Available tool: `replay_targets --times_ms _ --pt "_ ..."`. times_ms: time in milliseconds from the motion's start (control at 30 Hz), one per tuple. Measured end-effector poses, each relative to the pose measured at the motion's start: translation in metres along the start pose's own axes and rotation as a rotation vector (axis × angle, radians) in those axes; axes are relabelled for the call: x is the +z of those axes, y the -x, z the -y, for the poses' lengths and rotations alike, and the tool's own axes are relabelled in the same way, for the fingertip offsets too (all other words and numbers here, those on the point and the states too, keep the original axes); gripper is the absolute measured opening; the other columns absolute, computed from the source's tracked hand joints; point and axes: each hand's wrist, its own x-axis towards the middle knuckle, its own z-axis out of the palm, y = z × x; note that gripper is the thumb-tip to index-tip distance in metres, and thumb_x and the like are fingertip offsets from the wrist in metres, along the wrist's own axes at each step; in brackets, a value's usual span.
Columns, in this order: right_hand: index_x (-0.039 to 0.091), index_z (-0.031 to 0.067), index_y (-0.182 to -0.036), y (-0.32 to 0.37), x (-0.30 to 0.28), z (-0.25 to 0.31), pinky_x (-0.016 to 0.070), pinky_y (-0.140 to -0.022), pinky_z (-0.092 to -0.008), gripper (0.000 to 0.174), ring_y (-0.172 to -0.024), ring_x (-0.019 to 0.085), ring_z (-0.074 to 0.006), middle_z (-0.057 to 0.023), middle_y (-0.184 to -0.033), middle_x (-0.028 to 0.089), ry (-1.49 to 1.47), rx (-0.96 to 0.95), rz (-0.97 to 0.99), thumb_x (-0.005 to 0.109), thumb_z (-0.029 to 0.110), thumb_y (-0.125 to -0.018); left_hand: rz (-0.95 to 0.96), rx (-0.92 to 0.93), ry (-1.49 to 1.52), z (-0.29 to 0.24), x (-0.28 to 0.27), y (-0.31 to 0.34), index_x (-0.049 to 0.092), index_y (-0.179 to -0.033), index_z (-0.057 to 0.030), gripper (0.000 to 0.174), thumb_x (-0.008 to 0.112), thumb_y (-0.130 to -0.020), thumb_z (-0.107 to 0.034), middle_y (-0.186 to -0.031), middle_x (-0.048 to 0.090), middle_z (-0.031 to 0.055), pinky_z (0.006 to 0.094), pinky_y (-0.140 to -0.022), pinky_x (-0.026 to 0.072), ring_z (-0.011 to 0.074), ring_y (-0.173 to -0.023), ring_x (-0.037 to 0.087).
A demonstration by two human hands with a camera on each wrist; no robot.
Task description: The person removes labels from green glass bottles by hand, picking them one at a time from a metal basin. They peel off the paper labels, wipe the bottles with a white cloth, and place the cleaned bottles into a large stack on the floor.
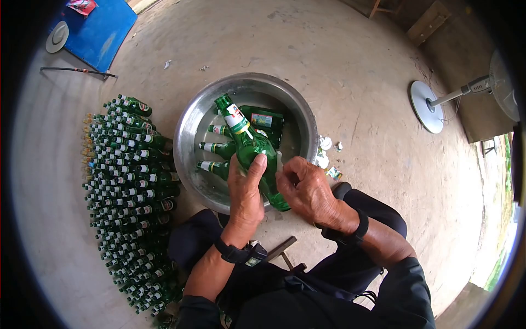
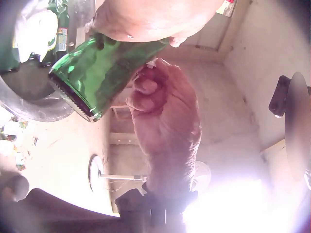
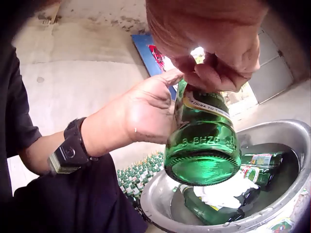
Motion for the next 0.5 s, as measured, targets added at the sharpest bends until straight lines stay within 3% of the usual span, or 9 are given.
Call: replay_targets --times_ms 67,100,167,300,400,467,500 --pt "0.062 -0.0020 -0.084 -0.004 -0.007 0.002 0.0520 -0.059 -0.0409 0.013 -0.064 0.065 -0.0321 -0.0180 -0.074 0.064 -0.147 0.199 0.094 0.069 0.007 -0.089 0.024 -0.037 0.055 -0.001 0.000 -0.001 0.062 -0.121 -0.0069 0.028 0.070 -0.099 -0.021 -0.110 0.063 -0.0001 0.0277 -0.092 0.0450 0.0089 -0.101 0.055" --pt "0.062 -0.0020 -0.084 -0.006 -0.010 0.004 0.0520 -0.059 -0.0409 0.013 -0.064 0.065 -0.0321 -0.0180 -0.074 0.064 -0.147 0.200 0.094 0.069 0.007 -0.089 0.023 -0.038 0.055 -0.001 -0.001 -0.002 0.062 -0.121 -0.0069 0.028 0.070 -0.099 -0.021 -0.110 0.063 -0.0001 0.0277 -0.092 0.0450 0.0089 -0.101 0.055" --pt "0.066 -0.0039 -0.085 -0.009 -0.013 0.007 0.0525 -0.060 -0.0360 0.014 -0.064 0.065 -0.0216 -0.0154 -0.072 0.067 -0.244 0.397 0.129 0.068 0.009 -0.090 0.027 -0.067 0.095 0.000 -0.002 -0.003 0.062 -0.120 -0.0067 0.026 0.069 -0.100 -0.022 -0.109 0.063 -0.0006 0.0272 -0.092 0.0446 0.0080 -0.100 0.055" --pt "0.067 -0.0050 -0.088 -0.009 -0.009 0.000 0.0521 -0.059 -0.0345 0.019 -0.064 0.063 -0.0148 -0.0126 -0.071 0.068 -0.368 0.511 0.133 0.070 0.013 -0.091 -0.010 -0.057 0.110 0.003 -0.001 -0.005 0.062 -0.119 -0.0068 0.025 0.069 -0.100 -0.023 -0.108 0.063 -0.0013 0.0277 -0.091 0.0449 0.0076 -0.099 0.056" --pt "0.065 -0.0043 -0.088 -0.004 -0.006 0.003 0.0520 -0.058 -0.0363 0.027 -0.063 0.065 -0.0201 -0.0132 -0.073 0.067 -0.309 0.401 0.077 0.075 0.021 -0.091 -0.053 -0.059 0.127 0.001 0.000 -0.006 0.061 -0.118 -0.0064 0.026 0.069 -0.100 -0.024 -0.106 0.063 0.0000 0.0289 -0.087 0.0488 0.0091 -0.095 0.059" --pt "0.066 -0.0011 -0.091 -0.001 -0.007 0.005 0.0522 -0.057 -0.0322 0.033 -0.063 0.064 -0.0174 -0.0119 -0.079 0.066 0.052 0.052 0.100 0.080 0.029 -0.091 -0.059 -0.074 0.129 -0.007 0.006 -0.003 0.060 -0.117 -0.0059 0.028 0.068 -0.101 -0.026 -0.105 0.064 0.0021 0.0299 -0.083 0.0525 0.0108 -0.091 0.061" --pt "0.064 -0.0010 -0.093 0.001 -0.006 0.007 0.0532 -0.055 -0.0365 0.036 -0.065 0.066 -0.0252 -0.0135 -0.083 0.064 0.194 -0.040 0.119 0.082 0.030 -0.087 -0.059 -0.073 0.129 -0.007 0.005 -0.003 0.060 -0.117 -0.0059 0.028 0.068 -0.101 -0.026 -0.105 0.064 0.0021 0.0299 -0.083 0.0525 0.0108 -0.091 0.061"
